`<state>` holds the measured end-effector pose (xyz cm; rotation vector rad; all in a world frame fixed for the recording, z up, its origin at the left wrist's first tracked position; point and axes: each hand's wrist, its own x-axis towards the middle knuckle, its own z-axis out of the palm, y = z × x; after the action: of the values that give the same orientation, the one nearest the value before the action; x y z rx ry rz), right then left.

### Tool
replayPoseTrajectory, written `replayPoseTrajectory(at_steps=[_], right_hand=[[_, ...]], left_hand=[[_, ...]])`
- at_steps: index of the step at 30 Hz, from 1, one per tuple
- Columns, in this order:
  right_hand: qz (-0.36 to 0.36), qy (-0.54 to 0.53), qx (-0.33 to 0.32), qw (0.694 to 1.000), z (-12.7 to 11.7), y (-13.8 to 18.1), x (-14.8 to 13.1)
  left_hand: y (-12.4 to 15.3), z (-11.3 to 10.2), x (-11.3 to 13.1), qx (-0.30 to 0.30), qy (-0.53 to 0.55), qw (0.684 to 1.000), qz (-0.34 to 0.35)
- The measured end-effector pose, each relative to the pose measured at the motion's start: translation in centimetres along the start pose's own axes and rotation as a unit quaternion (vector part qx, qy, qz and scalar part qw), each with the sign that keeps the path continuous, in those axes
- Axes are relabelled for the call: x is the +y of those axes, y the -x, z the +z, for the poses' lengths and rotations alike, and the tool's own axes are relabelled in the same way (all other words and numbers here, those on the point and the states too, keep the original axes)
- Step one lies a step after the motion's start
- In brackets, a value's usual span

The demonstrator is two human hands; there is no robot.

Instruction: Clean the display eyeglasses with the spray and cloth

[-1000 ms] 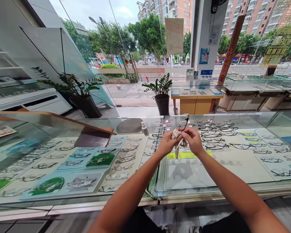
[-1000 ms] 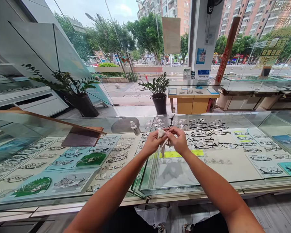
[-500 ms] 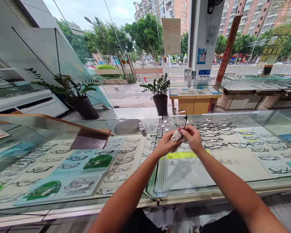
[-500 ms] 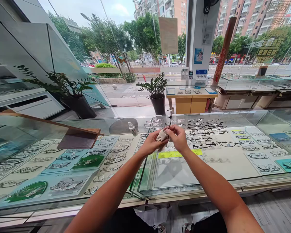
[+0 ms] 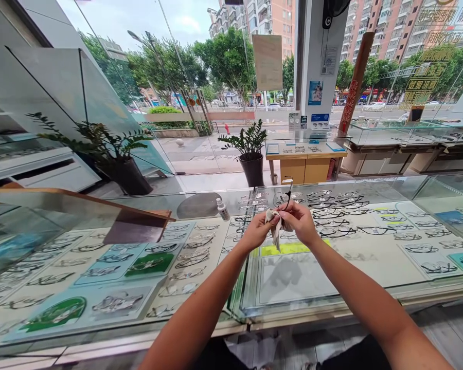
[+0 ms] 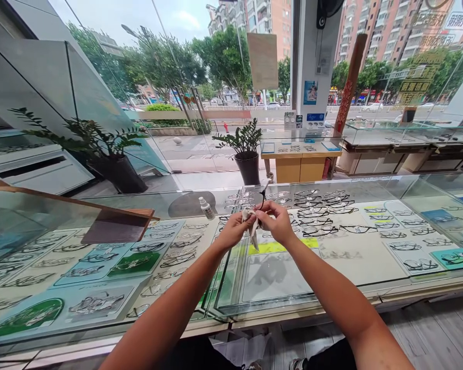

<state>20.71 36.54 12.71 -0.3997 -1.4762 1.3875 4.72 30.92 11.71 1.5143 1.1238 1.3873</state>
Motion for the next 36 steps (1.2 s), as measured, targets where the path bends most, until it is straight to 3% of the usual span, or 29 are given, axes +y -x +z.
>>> replayPoseTrajectory(at_steps=[7,13,20,26,33,36], right_hand=[[0.045,-0.053,0.034,0.997,0.1,-0.5,-0.3],[0.063,-0.073,0.042,0.994,0.2,-0.5,-0.4],[0.042,-0.033,-0.016,0.998,0.0,-0.3,-0.7],[0.025,-0.01,-0.021,0.999,-0.2,-0.3,-0.8],[0.04,-0.022,0.019,0.999,-0.5,-0.6,-1.2],[0.054,-0.055,0.023,0.997,-0.7,-0.8,-1.1]], left_hand=[[0.2,-0.4,0.4,-0.07,0.022,0.997,-0.016],[0.3,0.2,0.8,-0.042,0.027,0.999,-0.018],[0.1,0.4,0.5,0.016,0.018,1.0,-0.015],[0.0,0.4,0.5,0.037,-0.009,0.999,-0.006],[0.0,-0.2,1.2,-0.062,0.008,0.998,-0.022],[0.2,0.1,1.4,-0.075,0.036,0.996,-0.029]])
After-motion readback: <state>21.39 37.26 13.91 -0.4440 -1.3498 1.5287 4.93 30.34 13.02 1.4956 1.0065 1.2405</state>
